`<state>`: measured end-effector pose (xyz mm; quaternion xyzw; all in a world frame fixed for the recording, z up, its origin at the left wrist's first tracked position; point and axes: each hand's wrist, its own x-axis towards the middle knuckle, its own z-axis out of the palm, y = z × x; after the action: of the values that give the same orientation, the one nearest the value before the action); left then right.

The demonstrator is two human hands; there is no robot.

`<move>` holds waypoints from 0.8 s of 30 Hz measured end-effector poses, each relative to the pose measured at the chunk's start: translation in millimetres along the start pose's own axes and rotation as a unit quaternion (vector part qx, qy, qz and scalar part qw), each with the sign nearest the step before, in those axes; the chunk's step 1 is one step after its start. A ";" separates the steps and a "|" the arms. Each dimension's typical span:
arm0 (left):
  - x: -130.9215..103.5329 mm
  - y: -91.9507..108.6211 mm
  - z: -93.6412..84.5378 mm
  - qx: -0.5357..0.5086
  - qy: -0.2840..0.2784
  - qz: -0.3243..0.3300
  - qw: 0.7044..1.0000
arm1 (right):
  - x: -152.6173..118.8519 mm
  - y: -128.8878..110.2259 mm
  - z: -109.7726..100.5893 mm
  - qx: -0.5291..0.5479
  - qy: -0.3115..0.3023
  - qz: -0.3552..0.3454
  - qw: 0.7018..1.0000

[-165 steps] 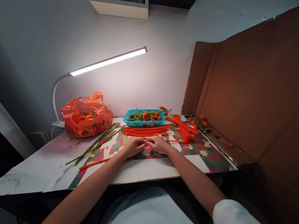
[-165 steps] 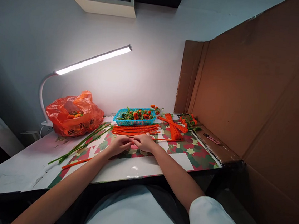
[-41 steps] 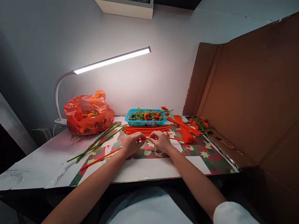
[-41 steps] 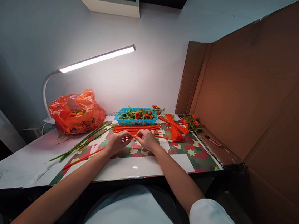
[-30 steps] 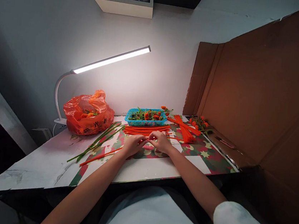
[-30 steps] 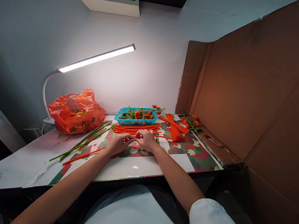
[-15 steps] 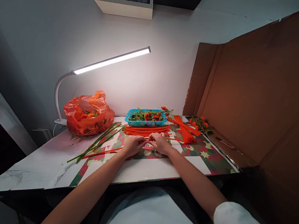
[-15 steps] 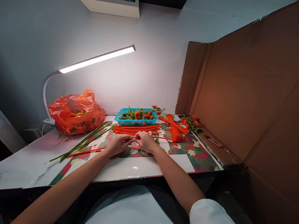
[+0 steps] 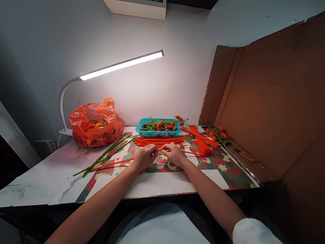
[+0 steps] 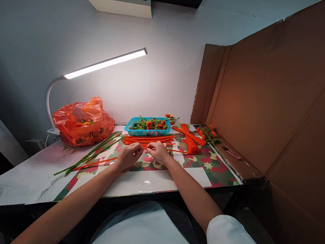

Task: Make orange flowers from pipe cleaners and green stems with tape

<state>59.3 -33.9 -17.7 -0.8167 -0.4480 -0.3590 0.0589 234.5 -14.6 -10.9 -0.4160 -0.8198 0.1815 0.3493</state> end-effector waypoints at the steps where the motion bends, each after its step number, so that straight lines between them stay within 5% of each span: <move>1: -0.1 0.5 0.8 0.018 0.005 0.008 1.000 | 0.5 -0.1 0.4 0.018 0.005 0.009 1.000; 13: -0.3 3.8 3.9 0.117 0.001 0.037 0.992 | 7.6 14.2 13.5 0.283 0.007 0.024 0.959; 24: 1.5 7.9 7.9 0.169 -0.031 0.045 0.984 | 7.6 8.6 17.1 0.225 0.055 0.094 0.968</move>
<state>70.2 -34.2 -20.8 -0.8250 -0.4666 -0.2494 0.1986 223.8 -3.5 -24.6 -0.4110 -0.6944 0.3701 0.4603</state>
